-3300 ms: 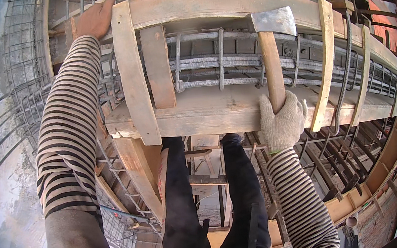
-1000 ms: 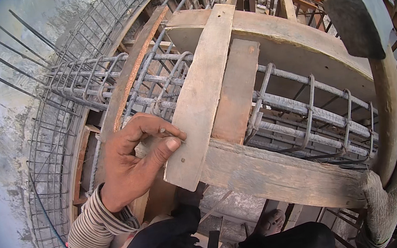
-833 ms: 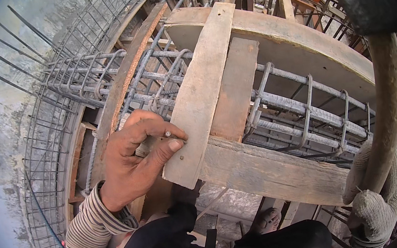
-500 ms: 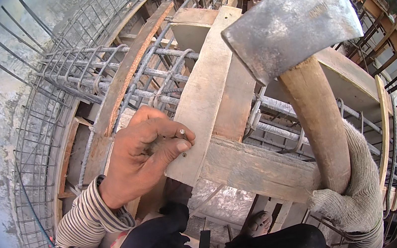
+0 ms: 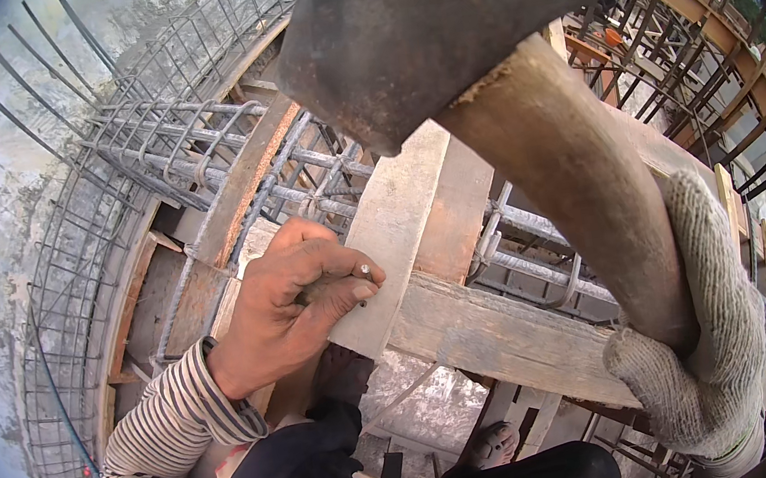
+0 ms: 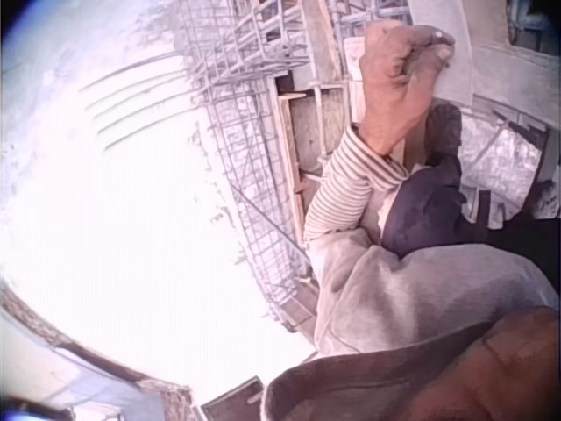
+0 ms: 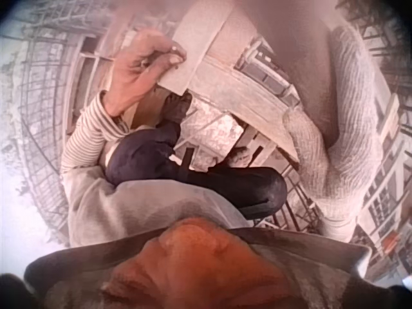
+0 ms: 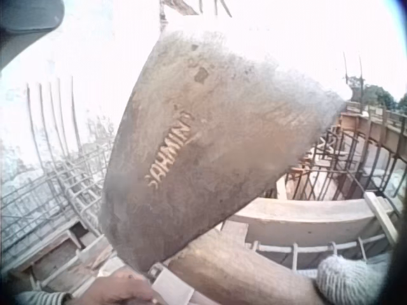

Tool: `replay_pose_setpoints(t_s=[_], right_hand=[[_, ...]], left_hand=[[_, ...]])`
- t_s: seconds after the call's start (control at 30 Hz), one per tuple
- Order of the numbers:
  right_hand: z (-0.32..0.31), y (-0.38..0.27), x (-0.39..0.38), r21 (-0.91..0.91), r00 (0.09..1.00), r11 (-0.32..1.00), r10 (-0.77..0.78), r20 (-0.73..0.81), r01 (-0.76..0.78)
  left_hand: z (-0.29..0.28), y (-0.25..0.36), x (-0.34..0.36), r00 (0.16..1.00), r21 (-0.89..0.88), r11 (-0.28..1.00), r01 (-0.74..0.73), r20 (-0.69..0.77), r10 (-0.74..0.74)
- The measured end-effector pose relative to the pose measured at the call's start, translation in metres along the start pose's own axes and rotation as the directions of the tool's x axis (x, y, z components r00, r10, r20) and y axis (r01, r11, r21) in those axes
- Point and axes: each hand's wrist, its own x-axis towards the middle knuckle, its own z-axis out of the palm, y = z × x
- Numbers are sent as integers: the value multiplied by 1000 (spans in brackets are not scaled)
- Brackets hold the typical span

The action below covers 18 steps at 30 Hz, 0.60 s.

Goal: The person positions wooden boards against a rebar cage and uses an axe as a hammer to drive nails into them. They move along the structure, picking up boards from a bucket and using a crowbar to adjust the placement of the wooden formwork.

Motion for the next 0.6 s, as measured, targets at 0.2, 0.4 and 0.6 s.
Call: replay_pose_setpoints(t_s=[0.2,0.4,0.6], right_hand=[[1,-13,36,-70,751,996,10,660,48],[-3,-4,3,-22,986,986,-168,7,168],[6,-19,26,-71,800,995,94,592,-64]], left_hand=[[7,-6,-9,996,-87,996,25,-88,-33],[2,-3,-4,1000,-22,1000,-20,-16,20],[0,-6,-9,999,-2,1000,-6,-40,6]])
